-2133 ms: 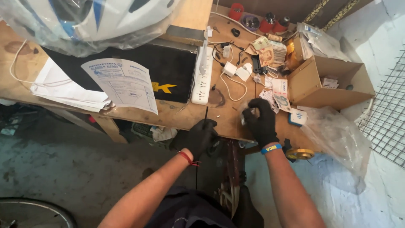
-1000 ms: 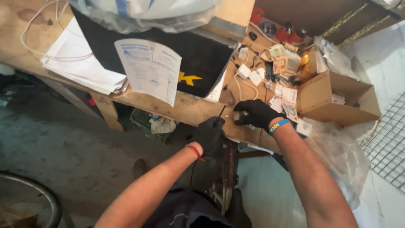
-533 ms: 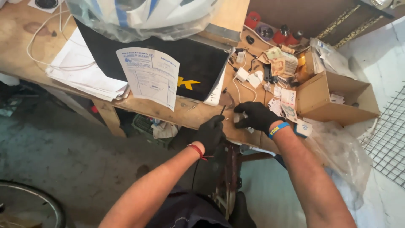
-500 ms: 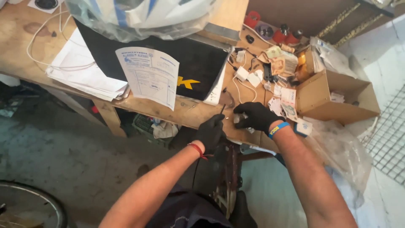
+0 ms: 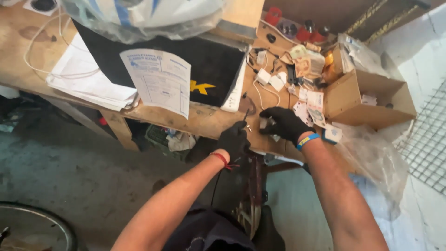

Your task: Adjusting the front brake cable of a bicycle by tensioning the cable with pliers and tightening the anchor bolt with a wrench.

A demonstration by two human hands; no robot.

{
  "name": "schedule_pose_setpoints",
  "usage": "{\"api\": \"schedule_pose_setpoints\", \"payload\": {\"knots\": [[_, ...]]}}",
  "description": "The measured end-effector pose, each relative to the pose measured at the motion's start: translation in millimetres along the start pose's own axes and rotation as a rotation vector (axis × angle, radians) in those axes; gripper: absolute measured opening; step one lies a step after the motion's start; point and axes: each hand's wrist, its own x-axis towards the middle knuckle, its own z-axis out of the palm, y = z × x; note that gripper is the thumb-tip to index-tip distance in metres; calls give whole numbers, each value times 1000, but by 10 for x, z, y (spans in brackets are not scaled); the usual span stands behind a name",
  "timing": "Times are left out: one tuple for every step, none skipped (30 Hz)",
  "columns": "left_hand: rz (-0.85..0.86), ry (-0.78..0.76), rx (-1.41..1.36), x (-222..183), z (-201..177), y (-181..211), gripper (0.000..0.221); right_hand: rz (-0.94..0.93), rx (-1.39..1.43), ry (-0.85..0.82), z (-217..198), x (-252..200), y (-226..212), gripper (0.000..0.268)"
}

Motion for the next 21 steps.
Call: {"api": "schedule_pose_setpoints", "payload": {"knots": [[-13,23,6,-97,3,48,51,12,31,62,29,-36,57,64],[-15,54,13,-151,-32,145,49,17,58,134,7,-7,108,64],[-9,55,14,-229,-104,233,49,15,55,140,-13,-33,100,64],[-16,-47,-131,-330,-166,292,55,62,59,218,0,-82,89,66],[-23,-149,-275,-429,-224,351,63,110,63,297,14,-131,81,67],[-24,-151,-272,-288,-157,308,63,113,65,298,22,-143,68,67],[-56,-30,-70,-144,-86,265,54,79,2,362,29,-153,60,73],[-86,89,131,-1,0,223,46,47,-62,423,33,-176,61,78],[-85,85,134,-77,-1,278,46,52,-62,424,26,-247,10,78],[-114,98,79,-149,-16,335,42,-10,-93,564,22,-304,-48,85],[-142,112,25,-221,-34,393,38,-72,-126,704,18,-360,-109,92],[-141,111,28,-201,-32,383,38,-70,-125,706,34,-451,-249,92],[-146,108,53,-181,-31,371,36,-128,-171,902,52,-542,-392,69],[-152,107,78,-165,-32,351,35,-190,-217,1096,76,-629,-537,46],[-153,107,78,-145,-41,360,35,-190,-217,1096,227,-628,-520,46],[-136,82,-26,-134,-55,361,36,-190,-62,933,391,-633,-511,30],[-119,56,-130,-125,-64,364,36,-190,89,766,553,-641,-500,15],[-120,51,-125,-87,-95,331,36,-184,90,768,604,-643,-522,15],[-110,53,-58,-47,-125,302,32,-12,186,551,652,-643,-543,16],[-95,57,9,17,-168,300,28,155,278,335,675,-612,-557,18],[-90,54,13,129,-180,239,28,157,278,342,599,-617,-637,18]]}}
